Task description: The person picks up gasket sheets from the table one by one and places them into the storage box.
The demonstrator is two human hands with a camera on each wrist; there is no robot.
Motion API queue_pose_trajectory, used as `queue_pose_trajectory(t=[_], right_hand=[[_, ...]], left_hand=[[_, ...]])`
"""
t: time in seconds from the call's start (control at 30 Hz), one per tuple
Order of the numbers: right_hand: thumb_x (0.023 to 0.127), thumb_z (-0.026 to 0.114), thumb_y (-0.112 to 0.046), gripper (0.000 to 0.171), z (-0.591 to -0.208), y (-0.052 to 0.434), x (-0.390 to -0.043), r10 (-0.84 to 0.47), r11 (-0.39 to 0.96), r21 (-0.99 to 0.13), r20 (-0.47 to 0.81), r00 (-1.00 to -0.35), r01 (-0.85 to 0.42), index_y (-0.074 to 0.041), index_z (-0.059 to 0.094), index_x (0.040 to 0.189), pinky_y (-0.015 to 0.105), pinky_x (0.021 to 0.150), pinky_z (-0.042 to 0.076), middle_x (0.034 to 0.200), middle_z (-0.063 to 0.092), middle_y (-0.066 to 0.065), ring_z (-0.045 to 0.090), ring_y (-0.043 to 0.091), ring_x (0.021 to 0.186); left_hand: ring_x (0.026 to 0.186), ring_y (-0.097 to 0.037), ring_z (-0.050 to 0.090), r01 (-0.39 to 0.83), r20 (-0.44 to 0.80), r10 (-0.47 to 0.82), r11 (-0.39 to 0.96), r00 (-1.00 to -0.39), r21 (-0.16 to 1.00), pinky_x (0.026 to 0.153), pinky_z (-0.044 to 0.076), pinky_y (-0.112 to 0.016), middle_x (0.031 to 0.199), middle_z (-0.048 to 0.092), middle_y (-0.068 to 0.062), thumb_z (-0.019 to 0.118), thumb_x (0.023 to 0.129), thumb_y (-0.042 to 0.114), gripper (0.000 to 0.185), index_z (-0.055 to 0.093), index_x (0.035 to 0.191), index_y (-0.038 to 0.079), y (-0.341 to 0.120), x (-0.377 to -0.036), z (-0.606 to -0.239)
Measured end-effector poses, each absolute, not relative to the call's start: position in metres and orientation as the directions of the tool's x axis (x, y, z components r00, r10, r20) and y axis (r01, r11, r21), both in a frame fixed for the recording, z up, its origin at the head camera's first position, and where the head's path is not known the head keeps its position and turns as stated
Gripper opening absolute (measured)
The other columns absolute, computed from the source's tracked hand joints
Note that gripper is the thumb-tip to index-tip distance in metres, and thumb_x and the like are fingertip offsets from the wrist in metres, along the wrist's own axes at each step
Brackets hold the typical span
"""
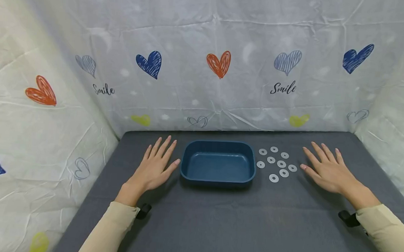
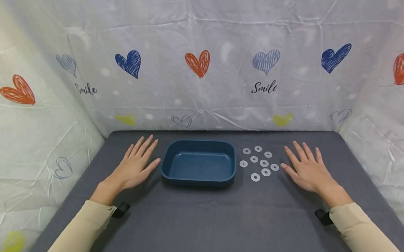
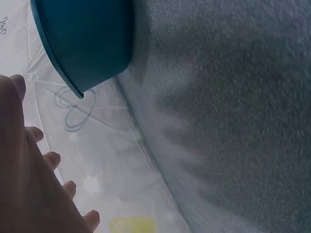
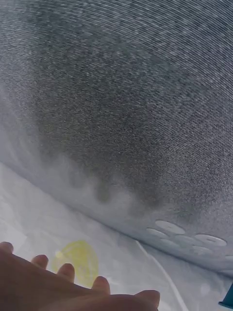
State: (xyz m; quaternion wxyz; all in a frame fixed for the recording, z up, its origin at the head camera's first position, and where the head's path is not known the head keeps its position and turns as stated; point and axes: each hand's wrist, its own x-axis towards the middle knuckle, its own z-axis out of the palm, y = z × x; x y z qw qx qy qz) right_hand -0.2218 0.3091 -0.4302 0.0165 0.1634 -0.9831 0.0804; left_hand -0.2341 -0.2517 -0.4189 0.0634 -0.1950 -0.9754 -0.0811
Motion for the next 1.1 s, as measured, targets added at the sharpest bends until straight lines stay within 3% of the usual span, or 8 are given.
queue_pose_trajectory(t=[0.83,1.1], right_hand=[[0.108,0.05,-0.041,0.069,-0.44,0.303,-0.228,-0.37,0.872,-0.312,0.081,-0.925,-0.377,0.001,0.03,0.159,0.075,0.106,0.026,0.159,0.023,0.034,0.027,0.06,0.141],[0.108,0.049,-0.042,0.068,-0.442,0.301,-0.228,-0.366,0.858,-0.356,0.082,-0.927,-0.37,0.002,0.033,0.158,0.074,0.104,0.03,0.156,0.031,0.032,0.031,0.055,0.139]], left_hand=[[0.158,-0.032,0.005,0.433,0.118,0.418,0.847,-0.901,0.308,0.122,0.016,-0.06,0.173,0.002,-0.007,0.036,0.106,0.061,0.083,0.005,0.166,0.012,-0.233,-0.23,-0.428],[0.158,-0.028,0.009,0.404,0.072,0.406,0.844,-0.911,0.352,0.122,0.022,-0.055,0.173,0.0,-0.007,0.034,0.105,0.065,0.088,0.001,0.165,0.011,-0.23,-0.224,-0.43]])
